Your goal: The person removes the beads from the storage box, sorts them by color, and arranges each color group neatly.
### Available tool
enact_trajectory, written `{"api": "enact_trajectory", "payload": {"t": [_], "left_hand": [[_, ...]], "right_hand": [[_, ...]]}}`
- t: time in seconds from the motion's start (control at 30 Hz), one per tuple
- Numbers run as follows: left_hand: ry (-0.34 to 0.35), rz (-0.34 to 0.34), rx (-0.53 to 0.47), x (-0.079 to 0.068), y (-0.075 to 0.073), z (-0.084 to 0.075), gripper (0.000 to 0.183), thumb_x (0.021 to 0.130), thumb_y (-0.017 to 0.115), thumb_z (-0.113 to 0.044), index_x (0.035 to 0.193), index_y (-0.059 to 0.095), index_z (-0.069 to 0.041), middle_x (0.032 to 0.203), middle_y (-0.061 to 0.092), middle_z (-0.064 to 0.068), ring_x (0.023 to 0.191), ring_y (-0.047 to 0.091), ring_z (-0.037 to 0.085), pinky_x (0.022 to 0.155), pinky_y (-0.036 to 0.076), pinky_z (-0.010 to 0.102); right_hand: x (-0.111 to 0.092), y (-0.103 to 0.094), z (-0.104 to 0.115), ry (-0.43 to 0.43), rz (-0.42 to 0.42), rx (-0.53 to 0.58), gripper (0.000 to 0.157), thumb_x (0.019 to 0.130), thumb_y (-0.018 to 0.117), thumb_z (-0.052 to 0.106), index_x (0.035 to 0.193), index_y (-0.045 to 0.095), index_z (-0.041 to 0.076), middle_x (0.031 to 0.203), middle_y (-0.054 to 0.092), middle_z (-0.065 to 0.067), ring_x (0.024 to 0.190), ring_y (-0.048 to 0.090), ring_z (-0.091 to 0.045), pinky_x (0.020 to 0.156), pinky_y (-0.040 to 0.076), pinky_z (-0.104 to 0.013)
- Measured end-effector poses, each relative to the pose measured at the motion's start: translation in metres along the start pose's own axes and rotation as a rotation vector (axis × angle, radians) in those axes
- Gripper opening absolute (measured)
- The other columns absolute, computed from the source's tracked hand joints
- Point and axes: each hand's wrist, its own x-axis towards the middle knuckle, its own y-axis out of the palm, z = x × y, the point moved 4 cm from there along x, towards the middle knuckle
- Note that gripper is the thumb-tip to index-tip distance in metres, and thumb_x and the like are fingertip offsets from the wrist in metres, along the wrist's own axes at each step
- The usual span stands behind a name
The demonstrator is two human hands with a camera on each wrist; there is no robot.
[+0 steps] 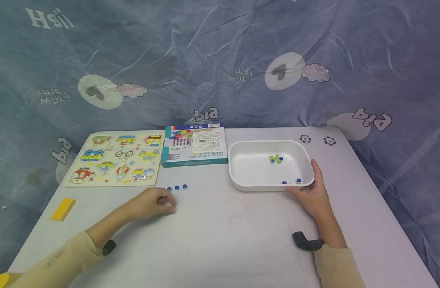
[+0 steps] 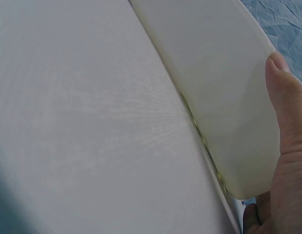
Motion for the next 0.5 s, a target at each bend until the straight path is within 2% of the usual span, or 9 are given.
{"api": "enact_trajectory", "payload": {"t": [0.07,0.27,0.5], "left_hand": [[-0.001,-0.003,-0.001,0.0001,0.0017,0.0014,0.009,0.08,0.075,-0.028,0.084,0.068,-0.026,0.09,0.066,-0.012,0.084,0.053,0.01,0.084,0.045,0.034],[-0.01,0.002,-0.004,-0.0007,0.0052,0.0053,0.012,0.078,0.076,-0.026,0.087,0.068,-0.024,0.08,0.061,-0.009,0.078,0.048,0.013,0.07,0.039,0.03],[-0.03,-0.008,0.012,-0.003,0.0054,0.0077,0.017,0.074,0.079,-0.028,0.086,0.068,-0.027,0.079,0.058,-0.008,0.077,0.048,0.012,0.068,0.04,0.028]], "right_hand": [[-0.0004,-0.0003,0.0001,-0.003,-0.001,0.0,0.114,0.074,0.079,0.036,0.148,-0.007,0.042,0.16,0.007,0.001,0.147,0.006,-0.032,0.115,0.004,-0.057],[-0.0019,-0.0004,0.0008,-0.007,0.001,0.007,0.115,0.073,0.081,0.035,0.147,-0.006,0.043,0.16,0.006,0.002,0.147,0.005,-0.031,0.115,0.003,-0.057],[-0.0011,-0.0016,0.0014,-0.003,-0.003,0.0,0.115,0.073,0.08,0.036,0.148,-0.007,0.043,0.16,0.005,0.002,0.147,0.004,-0.031,0.115,0.003,-0.057]]}}
